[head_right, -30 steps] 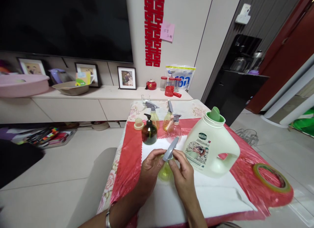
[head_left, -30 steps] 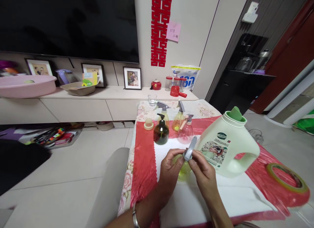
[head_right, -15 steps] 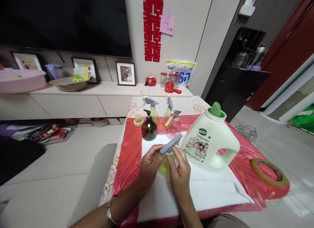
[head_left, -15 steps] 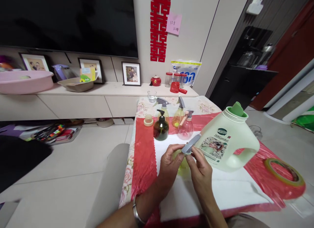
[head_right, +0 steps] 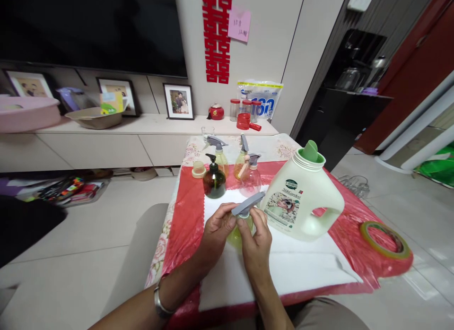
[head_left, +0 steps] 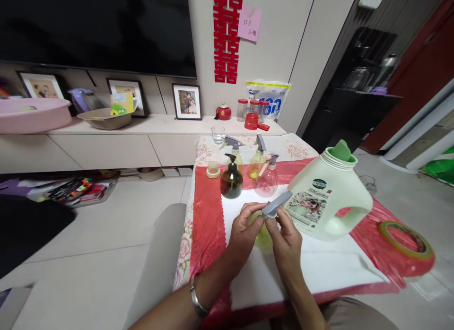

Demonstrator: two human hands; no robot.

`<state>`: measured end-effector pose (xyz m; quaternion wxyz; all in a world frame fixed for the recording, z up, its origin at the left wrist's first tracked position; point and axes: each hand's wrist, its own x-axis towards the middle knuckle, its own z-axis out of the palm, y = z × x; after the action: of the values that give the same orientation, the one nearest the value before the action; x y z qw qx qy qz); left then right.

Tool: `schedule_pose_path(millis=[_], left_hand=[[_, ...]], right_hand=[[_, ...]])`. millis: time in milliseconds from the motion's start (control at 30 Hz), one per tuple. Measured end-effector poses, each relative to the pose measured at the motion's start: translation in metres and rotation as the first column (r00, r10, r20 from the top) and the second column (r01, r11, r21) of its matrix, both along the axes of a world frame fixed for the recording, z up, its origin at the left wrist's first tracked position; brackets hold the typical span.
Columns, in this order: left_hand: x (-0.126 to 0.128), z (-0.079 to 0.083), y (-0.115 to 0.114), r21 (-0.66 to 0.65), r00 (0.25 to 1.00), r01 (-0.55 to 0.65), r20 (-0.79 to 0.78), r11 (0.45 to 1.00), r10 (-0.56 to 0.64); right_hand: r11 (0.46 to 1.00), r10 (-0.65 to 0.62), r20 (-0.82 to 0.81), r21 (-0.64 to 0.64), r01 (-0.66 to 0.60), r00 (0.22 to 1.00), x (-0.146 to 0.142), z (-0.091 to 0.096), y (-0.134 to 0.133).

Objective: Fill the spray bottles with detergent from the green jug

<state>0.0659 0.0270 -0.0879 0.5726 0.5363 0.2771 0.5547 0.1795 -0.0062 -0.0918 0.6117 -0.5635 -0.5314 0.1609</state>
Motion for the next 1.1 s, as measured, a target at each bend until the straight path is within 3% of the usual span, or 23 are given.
schedule_pose_path(millis=[200, 500, 767, 1100], left_hand=[[0.0, -0.002, -0.002, 0.14, 0.994, -0.006, -0.105, 0.99, 0.021], [0.0, -0.003, -0.005, 0.091, 0.99, -0.007, -0.142, 0.996, 0.02], [0.001, -0.006, -0.004, 0.145, 0.99, -0.023, -0.133, 0.989, 0.043], [0.002, -0.003, -0.006, 0.113, 0.987, -0.032, -0.153, 0.993, 0.049]], right_hand=[[0.999, 0.038, 0.084, 0.006, -0.039, 0.996, 0.008, 0.008, -0.001], [0.999, 0.036, 0.244, 0.016, -0.041, 0.969, 0.013, 0.019, -0.004], [0.988, 0.157, 0.224, -0.037, -0.152, 0.962, 0.021, 0.026, -0.001], [0.996, 0.085, 0.327, -0.014, -0.085, 0.941, 0.019, 0.03, -0.005]])
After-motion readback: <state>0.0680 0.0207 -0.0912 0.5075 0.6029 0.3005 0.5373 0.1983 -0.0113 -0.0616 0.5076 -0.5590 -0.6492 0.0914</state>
